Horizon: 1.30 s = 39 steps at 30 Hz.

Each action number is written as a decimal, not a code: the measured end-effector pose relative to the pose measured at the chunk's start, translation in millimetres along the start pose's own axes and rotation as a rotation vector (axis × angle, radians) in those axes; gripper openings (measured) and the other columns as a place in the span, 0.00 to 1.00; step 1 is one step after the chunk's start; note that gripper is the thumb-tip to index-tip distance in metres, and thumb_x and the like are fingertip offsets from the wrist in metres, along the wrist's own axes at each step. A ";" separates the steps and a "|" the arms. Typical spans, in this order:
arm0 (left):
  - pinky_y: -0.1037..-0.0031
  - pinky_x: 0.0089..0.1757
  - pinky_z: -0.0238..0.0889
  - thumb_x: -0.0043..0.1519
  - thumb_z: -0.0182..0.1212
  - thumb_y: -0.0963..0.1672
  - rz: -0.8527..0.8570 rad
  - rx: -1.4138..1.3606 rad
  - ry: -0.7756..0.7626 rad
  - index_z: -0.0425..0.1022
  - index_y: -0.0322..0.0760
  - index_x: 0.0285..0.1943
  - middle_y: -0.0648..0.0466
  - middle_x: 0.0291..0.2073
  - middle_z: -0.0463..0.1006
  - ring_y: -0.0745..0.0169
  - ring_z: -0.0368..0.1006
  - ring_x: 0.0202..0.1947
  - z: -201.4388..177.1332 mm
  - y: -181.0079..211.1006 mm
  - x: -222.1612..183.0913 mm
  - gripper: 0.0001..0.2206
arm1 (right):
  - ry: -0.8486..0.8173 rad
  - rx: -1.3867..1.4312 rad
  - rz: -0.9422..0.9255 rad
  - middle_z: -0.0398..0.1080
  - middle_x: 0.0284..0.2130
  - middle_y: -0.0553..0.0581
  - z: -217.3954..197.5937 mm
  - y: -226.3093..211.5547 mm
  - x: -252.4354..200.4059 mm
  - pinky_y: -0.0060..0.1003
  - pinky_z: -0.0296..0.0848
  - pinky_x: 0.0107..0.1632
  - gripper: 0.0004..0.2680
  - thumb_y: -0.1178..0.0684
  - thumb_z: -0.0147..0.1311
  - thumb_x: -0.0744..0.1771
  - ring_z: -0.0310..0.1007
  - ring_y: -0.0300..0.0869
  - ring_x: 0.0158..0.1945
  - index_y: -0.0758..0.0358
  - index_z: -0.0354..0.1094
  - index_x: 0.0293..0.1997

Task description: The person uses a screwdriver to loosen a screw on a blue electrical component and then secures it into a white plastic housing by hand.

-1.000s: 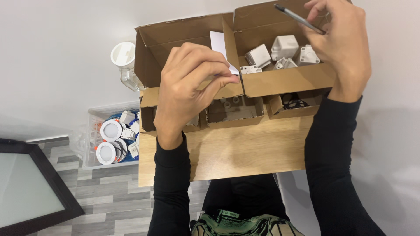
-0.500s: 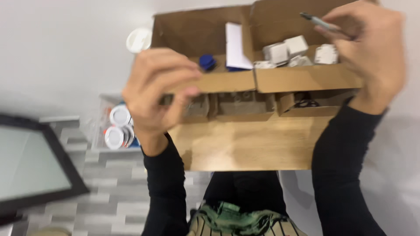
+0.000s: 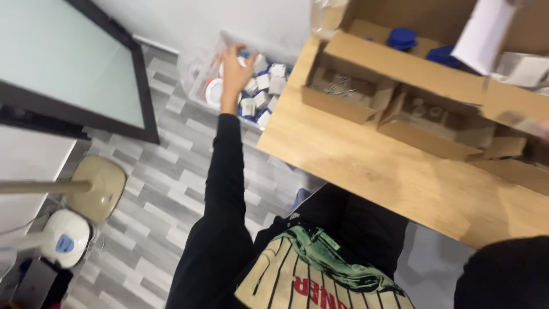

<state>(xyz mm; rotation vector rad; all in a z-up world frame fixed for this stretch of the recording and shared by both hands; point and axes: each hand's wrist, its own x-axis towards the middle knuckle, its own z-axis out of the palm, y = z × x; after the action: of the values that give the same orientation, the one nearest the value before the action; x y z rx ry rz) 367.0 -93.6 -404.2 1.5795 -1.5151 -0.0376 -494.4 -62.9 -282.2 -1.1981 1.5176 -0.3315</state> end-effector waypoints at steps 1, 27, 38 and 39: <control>0.47 0.50 0.63 0.65 0.69 0.55 -0.005 0.137 -0.086 0.76 0.44 0.57 0.40 0.41 0.82 0.34 0.76 0.47 38.7 -25.0 21.3 0.20 | -0.061 0.043 0.106 0.79 0.35 0.96 55.0 -4.5 -10.3 0.69 0.73 0.39 0.12 0.66 0.54 0.71 0.79 0.79 0.37 0.98 0.79 0.46; 0.36 0.66 0.56 0.53 0.76 0.51 -0.459 0.453 -0.939 0.56 0.57 0.80 0.33 0.81 0.46 0.24 0.54 0.76 115.0 -48.5 -76.5 0.44 | 0.874 -0.940 -0.805 0.84 0.60 0.61 266.1 -15.4 -173.1 0.51 0.63 0.62 0.08 0.67 0.69 0.81 0.78 0.56 0.52 0.54 0.87 0.60; 0.38 0.59 0.65 0.66 0.64 0.45 -0.357 0.465 -0.767 0.59 0.41 0.76 0.14 0.72 0.51 0.10 0.66 0.63 143.4 -80.2 -76.8 0.29 | 0.980 -0.843 -0.681 0.77 0.61 0.60 267.7 -41.7 -180.0 0.54 0.58 0.72 0.11 0.68 0.59 0.74 0.72 0.54 0.64 0.58 0.81 0.61; 0.36 0.58 0.63 0.65 0.64 0.44 -0.320 0.418 -0.699 0.62 0.36 0.71 0.20 0.68 0.52 0.07 0.67 0.55 142.5 -78.0 -77.9 0.25 | 0.992 -0.836 -0.683 0.77 0.61 0.59 267.7 -41.7 -179.8 0.54 0.58 0.72 0.10 0.67 0.60 0.74 0.72 0.53 0.64 0.57 0.81 0.60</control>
<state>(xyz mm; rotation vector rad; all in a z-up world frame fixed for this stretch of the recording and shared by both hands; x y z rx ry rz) 325.4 -126.0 -576.4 2.2915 -1.8487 -0.5316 -268.2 166.8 -239.6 -2.4654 2.1221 -0.8904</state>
